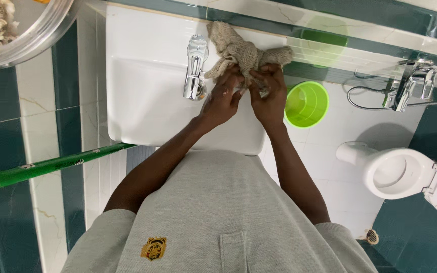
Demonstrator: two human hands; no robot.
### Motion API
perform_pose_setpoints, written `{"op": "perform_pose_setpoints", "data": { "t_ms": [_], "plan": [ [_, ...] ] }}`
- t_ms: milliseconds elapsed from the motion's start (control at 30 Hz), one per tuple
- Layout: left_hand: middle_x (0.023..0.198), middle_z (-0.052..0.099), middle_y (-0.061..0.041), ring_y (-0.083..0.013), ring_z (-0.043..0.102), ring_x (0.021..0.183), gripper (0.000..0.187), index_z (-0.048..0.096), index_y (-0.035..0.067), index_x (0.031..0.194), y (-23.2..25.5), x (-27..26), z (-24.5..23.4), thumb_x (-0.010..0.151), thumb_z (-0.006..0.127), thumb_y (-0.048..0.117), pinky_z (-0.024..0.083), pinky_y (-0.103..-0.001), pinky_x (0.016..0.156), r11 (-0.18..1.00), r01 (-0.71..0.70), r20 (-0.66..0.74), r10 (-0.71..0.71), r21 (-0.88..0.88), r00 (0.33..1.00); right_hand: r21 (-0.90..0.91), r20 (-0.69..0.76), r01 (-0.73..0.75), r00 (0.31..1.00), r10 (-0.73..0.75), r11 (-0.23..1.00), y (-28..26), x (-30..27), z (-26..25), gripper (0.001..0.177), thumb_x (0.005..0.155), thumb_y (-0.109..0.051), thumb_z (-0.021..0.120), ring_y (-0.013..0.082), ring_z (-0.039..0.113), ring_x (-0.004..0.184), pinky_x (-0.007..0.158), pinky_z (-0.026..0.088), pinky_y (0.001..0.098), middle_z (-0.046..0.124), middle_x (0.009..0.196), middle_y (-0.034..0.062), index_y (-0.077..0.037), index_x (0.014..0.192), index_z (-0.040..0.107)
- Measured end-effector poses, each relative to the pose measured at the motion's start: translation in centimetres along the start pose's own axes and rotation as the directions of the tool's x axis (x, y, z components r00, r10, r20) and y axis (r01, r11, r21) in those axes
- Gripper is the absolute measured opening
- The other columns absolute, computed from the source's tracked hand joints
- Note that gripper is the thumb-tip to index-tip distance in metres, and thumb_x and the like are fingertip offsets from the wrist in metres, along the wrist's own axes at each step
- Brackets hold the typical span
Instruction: The person washes a cloth in a bathroom sink and then wipes the faucet with it.
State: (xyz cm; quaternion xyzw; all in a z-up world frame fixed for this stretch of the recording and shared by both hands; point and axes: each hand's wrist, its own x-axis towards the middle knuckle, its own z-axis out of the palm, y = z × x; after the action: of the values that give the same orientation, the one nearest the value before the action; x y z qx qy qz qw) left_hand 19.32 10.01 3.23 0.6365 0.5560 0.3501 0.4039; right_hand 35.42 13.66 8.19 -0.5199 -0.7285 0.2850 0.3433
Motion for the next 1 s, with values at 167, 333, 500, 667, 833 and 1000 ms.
{"op": "perform_pose_setpoints", "data": {
  "t_ms": [167, 333, 500, 667, 833, 1000],
  "plan": [
    [0.144, 0.048, -0.028, -0.0423, 0.045, 0.146, 0.040, 0.044, -0.007, 0.140, -0.6, 0.2, 0.0, 0.105, 0.061, 0.002, 0.043, -0.050, 0.122, 0.999, -0.013, -0.166, 0.020, 0.042, 0.986, 0.228, 0.047, -0.055, 0.998, 0.046, 0.972, 0.0, 2.4, 2.7, 0.027, 0.087, 0.006, 0.071, 0.0253, 0.066, 0.115, 0.089, 0.058, 0.0328, 0.058, 0.123, 0.0110, -0.002, 0.112, 0.074],
    [0.153, 0.034, -0.034, -0.0521, 0.035, 0.147, 0.046, 0.043, -0.008, 0.137, -0.4, 0.6, -0.7, 0.097, 0.064, 0.001, 0.039, -0.054, 0.117, 0.970, -0.036, -0.144, 0.072, 0.240, 0.987, 0.139, 0.033, 0.099, 0.994, -0.104, 0.985, 0.3, 4.2, 3.3, 0.022, 0.088, 0.008, 0.074, 0.0257, 0.065, 0.113, 0.096, 0.057, 0.0336, 0.059, 0.119, 0.0099, 0.000, 0.109, 0.074],
    [0.154, 0.033, -0.032, -0.0509, 0.037, 0.146, 0.055, 0.039, -0.008, 0.143, -0.4, 1.1, -0.6, 0.096, 0.066, 0.003, 0.042, -0.053, 0.115, 0.958, -0.013, -0.136, 0.054, 0.286, 0.989, 0.075, 0.020, 0.099, 0.995, -0.101, 0.992, 0.8, 4.1, 3.7, 0.023, 0.089, 0.005, 0.074, 0.0251, 0.067, 0.114, 0.097, 0.056, 0.0341, 0.061, 0.120, 0.0090, -0.003, 0.110, 0.072],
    [0.154, 0.034, -0.029, -0.0489, 0.044, 0.139, 0.057, 0.037, -0.006, 0.145, -0.4, 1.1, -1.0, 0.097, 0.066, 0.005, 0.048, -0.050, 0.109, 0.966, 0.055, -0.102, -0.030, 0.252, 0.994, 0.086, -0.020, 0.135, 0.991, -0.134, 0.987, 0.6, 4.0, 3.7, 0.026, 0.087, 0.006, 0.074, 0.0282, 0.065, 0.113, 0.093, 0.057, 0.0345, 0.059, 0.120, 0.0102, -0.005, 0.111, 0.069],
    [0.154, 0.036, -0.029, -0.0493, 0.045, 0.138, 0.057, 0.038, -0.005, 0.146, -0.1, 1.4, -0.9, 0.095, 0.063, 0.002, 0.048, -0.049, 0.106, 0.953, 0.090, -0.115, -0.059, 0.289, 0.992, 0.042, -0.026, 0.096, 0.995, -0.095, 0.995, 0.2, 4.1, 3.3, 0.025, 0.085, 0.000, 0.075, 0.0258, 0.067, 0.107, 0.084, 0.058, 0.0337, 0.059, 0.117, 0.0086, -0.008, 0.107, 0.068],
    [0.151, 0.044, -0.027, -0.0459, 0.051, 0.134, 0.050, 0.043, -0.002, 0.141, 0.6, 1.5, -1.1, 0.096, 0.063, 0.001, 0.050, -0.049, 0.103, 0.951, 0.079, -0.165, -0.030, 0.299, 0.986, -0.058, -0.068, 0.136, 0.988, -0.140, 0.989, -0.1, 3.9, 2.9, 0.024, 0.083, -0.008, 0.078, 0.0253, 0.065, 0.102, 0.082, 0.056, 0.0358, 0.057, 0.111, 0.0055, -0.010, 0.105, 0.068]
  ]
}}
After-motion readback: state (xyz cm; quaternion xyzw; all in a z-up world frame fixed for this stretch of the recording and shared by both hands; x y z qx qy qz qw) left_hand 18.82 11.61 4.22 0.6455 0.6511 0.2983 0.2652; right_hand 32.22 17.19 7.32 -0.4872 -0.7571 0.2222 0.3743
